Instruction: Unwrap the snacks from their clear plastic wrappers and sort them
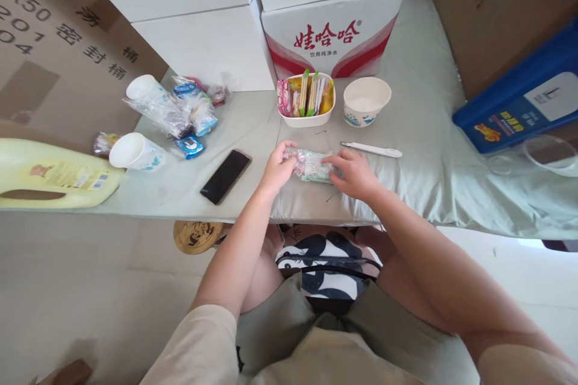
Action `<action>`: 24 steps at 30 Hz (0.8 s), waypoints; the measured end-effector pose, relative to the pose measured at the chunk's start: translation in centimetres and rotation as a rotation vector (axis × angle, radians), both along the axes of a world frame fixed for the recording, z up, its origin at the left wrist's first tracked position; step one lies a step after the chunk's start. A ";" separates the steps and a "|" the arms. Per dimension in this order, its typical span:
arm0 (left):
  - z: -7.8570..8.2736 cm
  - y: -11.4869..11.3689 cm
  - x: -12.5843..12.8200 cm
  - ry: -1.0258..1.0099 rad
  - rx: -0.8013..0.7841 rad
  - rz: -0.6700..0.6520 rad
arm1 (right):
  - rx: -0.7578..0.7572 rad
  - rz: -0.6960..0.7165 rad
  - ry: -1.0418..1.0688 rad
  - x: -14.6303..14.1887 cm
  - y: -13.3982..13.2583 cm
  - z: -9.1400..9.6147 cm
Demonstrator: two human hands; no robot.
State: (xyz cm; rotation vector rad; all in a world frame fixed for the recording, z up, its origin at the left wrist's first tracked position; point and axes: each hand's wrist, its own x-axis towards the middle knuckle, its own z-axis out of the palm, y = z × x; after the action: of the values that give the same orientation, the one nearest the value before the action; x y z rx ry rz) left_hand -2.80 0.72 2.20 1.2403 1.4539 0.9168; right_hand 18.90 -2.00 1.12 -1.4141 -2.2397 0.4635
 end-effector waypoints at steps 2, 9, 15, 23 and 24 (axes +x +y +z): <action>0.0 0.1 -0.6 0.070 0.049 0.013 | 0.011 -0.005 0.013 0.3 0.2 0.2; 0.1 0.7 -3.3 0.471 0.177 0.151 | -0.009 -0.302 0.008 2.9 -0.1 1.1; 0.7 0.3 -3.1 0.358 0.282 -0.002 | 0.068 -0.452 -0.056 4.1 -0.8 1.9; 0.9 -0.8 -1.9 0.467 0.398 -0.307 | 0.099 -0.107 -0.153 1.5 0.0 1.3; 1.2 -1.0 -2.0 0.448 0.456 -0.283 | 0.088 -0.129 -0.171 1.5 0.0 1.2</action>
State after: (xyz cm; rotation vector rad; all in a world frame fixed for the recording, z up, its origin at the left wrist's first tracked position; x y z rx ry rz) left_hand -4.79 -0.27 3.43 2.0375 1.3889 0.8324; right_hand 20.43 -2.04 2.30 -1.5929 -2.2514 0.2059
